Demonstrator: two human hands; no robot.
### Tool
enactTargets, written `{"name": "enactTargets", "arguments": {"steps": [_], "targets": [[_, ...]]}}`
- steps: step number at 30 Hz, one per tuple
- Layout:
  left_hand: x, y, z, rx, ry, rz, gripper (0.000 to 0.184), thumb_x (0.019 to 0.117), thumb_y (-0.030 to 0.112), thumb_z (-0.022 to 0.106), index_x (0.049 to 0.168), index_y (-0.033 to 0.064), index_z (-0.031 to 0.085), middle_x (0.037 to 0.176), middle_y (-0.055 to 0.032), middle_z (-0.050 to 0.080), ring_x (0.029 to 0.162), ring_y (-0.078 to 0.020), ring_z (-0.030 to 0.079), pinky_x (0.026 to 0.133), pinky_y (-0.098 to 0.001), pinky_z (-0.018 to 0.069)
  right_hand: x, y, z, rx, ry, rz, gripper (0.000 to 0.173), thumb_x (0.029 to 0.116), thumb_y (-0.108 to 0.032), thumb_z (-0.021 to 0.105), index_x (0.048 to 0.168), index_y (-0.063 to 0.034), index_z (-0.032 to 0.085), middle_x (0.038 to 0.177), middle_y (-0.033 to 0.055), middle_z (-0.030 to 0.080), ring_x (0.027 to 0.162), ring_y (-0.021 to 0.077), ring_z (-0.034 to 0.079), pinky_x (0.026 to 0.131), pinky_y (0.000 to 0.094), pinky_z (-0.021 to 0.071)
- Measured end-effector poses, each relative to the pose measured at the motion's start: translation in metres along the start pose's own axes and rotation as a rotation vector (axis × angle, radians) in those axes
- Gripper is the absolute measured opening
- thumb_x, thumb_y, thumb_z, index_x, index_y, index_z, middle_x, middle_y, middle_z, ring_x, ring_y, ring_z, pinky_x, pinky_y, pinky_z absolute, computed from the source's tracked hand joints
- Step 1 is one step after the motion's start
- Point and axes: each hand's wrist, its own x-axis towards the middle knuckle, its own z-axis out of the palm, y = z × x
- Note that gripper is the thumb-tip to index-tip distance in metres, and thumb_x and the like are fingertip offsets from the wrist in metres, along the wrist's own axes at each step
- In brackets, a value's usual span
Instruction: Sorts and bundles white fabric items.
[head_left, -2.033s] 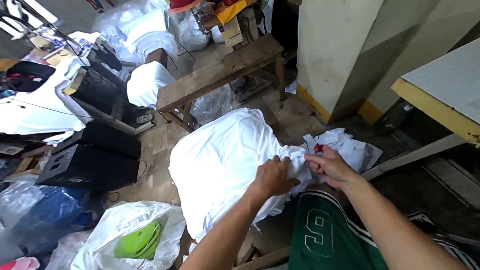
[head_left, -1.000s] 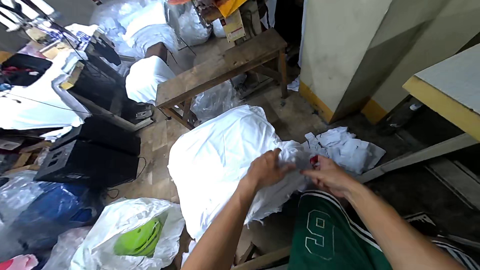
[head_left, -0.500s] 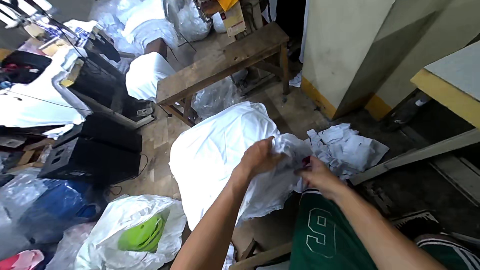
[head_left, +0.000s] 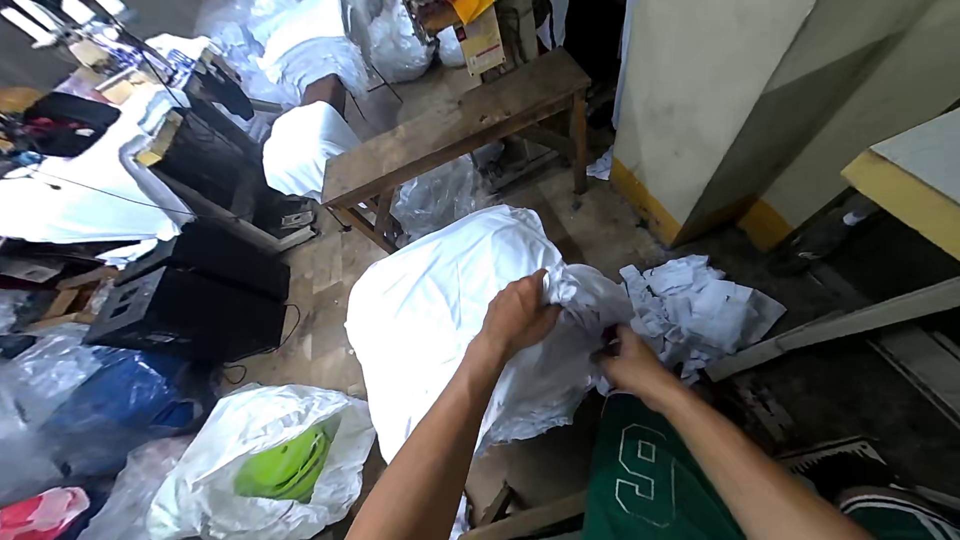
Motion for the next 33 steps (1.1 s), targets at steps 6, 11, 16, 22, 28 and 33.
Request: {"name": "enactTargets", "arguments": {"steps": [6, 11, 16, 22, 28, 33], "targets": [[0.000, 0.026, 0.035, 0.179, -0.078, -0.054, 0.041, 0.0894, 0.025, 0.070, 0.126, 0.0087, 0.063, 0.109, -0.0179, 0.070, 0.096, -0.0390, 0.070, 0.074, -0.0615, 0.0555, 0.004, -0.013, -0.009, 0.397, 0.114, -0.115, 0.037, 0.0948, -0.009, 0.072, 0.125, -0.0044, 0.051, 0.083, 0.0117, 0.065, 0.054, 0.0179, 0.059, 0.048, 0.0321, 0.0521], [0.012, 0.021, 0.010, 0.144, -0.041, -0.111, 0.032, 0.0910, 0.029, 0.069, 0.117, 0.0112, 0.064, 0.096, -0.0147, 0.071, 0.090, -0.0363, 0.071, 0.071, -0.0600, 0.0557, 0.018, 0.027, 0.033, -0.356, 0.048, 0.119, 0.047, 0.0925, -0.017, 0.071, 0.134, -0.0057, 0.051, 0.101, 0.0164, 0.070, 0.073, 0.0280, 0.073, 0.069, 0.0482, 0.0632], [0.005, 0.016, 0.026, 0.101, -0.049, -0.097, 0.051, 0.0906, 0.043, 0.073, 0.129, 0.0101, 0.063, 0.110, -0.0170, 0.070, 0.099, -0.0377, 0.070, 0.079, -0.0613, 0.0560, 0.015, 0.001, -0.010, -0.119, 0.047, 0.051, 0.049, 0.0934, -0.010, 0.069, 0.137, -0.0009, 0.047, 0.096, 0.0182, 0.067, 0.076, 0.0282, 0.068, 0.071, 0.0465, 0.0583], [0.016, 0.030, 0.045, 0.211, -0.075, -0.082, 0.044, 0.0848, 0.025, 0.073, 0.125, 0.0093, 0.063, 0.108, -0.0178, 0.070, 0.096, -0.0392, 0.070, 0.073, -0.0612, 0.0555, 0.020, -0.002, -0.019, 0.375, 0.117, -0.043, 0.044, 0.0934, -0.008, 0.073, 0.129, -0.0031, 0.047, 0.081, 0.0121, 0.065, 0.056, 0.0181, 0.060, 0.051, 0.0326, 0.0536], [0.023, 0.026, 0.015, 0.128, -0.034, -0.167, 0.038, 0.0891, 0.033, 0.072, 0.120, 0.0119, 0.064, 0.096, -0.0151, 0.071, 0.091, -0.0367, 0.071, 0.073, -0.0600, 0.0558, 0.034, 0.021, 0.026, -0.411, 0.000, 0.168, 0.053, 0.0896, -0.016, 0.074, 0.136, -0.0068, 0.050, 0.103, 0.0187, 0.069, 0.080, 0.0308, 0.073, 0.074, 0.0503, 0.0616], [0.017, 0.019, 0.026, 0.094, -0.041, -0.137, 0.042, 0.0897, 0.035, 0.073, 0.123, 0.0107, 0.064, 0.104, -0.0163, 0.071, 0.096, -0.0372, 0.071, 0.076, -0.0608, 0.0560, 0.030, 0.022, -0.012, -0.412, 0.050, 0.105, 0.054, 0.0879, -0.015, 0.074, 0.135, -0.0027, 0.052, 0.110, 0.0232, 0.069, 0.099, 0.0399, 0.069, 0.085, 0.0612, 0.0557]]}}
